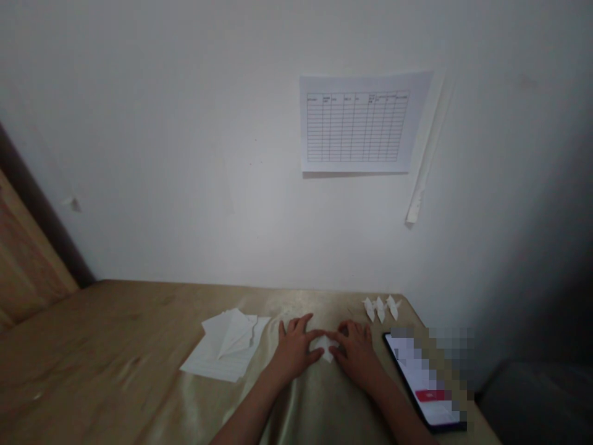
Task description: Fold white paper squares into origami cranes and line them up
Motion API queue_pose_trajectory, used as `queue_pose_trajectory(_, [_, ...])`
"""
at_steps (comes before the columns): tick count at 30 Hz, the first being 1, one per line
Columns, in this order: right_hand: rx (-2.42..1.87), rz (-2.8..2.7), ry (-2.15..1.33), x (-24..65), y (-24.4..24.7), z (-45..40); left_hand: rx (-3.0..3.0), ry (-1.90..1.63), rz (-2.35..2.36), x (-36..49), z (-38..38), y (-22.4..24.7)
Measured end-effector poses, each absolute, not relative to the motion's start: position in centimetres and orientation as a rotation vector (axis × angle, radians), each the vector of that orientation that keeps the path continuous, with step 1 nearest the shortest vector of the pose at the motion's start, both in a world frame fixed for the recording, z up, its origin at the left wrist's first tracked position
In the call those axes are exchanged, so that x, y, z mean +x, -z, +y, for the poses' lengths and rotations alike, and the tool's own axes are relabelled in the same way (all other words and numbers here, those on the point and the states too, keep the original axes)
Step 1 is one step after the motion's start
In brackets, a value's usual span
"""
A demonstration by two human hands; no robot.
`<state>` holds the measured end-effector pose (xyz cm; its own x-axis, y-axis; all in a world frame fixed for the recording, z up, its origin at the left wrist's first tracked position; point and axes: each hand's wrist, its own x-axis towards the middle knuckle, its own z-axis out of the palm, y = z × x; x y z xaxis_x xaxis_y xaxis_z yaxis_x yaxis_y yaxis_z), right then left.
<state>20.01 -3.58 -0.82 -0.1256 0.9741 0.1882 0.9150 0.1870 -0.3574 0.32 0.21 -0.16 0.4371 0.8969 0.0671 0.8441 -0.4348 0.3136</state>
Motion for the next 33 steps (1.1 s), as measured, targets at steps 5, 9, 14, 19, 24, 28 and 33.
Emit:
queue_pose_trajectory(5, [-1.797,-2.077,-0.179,19.9,0.1,-3.6,2.492,-0.395,1.483,0.3,0.2,-0.3])
queue_pose_trajectory(9, [-1.829,-2.082,-0.119,19.8,-0.3,-3.7,2.466,-0.406,1.488,-0.1,0.2,-0.8])
queue_pose_trajectory(14, [-1.871,-2.073,-0.055,19.8,-0.5,-3.7,2.394,-0.378,1.495,-0.3,0.4,-0.9])
queue_pose_trajectory(19, [-1.897,-2.065,-0.036,19.9,-0.5,-3.8,2.385,-0.395,1.441,-0.4,0.5,-0.8])
queue_pose_trajectory(24, [-1.890,-2.030,-0.070,19.9,0.2,-3.6,2.342,-0.476,1.423,-0.4,0.5,-0.5])
queue_pose_trajectory(28, [-1.883,-2.000,-0.110,19.9,0.8,-3.5,2.341,-0.502,1.439,-0.4,0.4,-0.1])
queue_pose_trajectory(33, [-1.802,-2.019,-0.145,19.8,1.1,-3.6,2.428,-0.447,1.441,0.0,0.1,0.4])
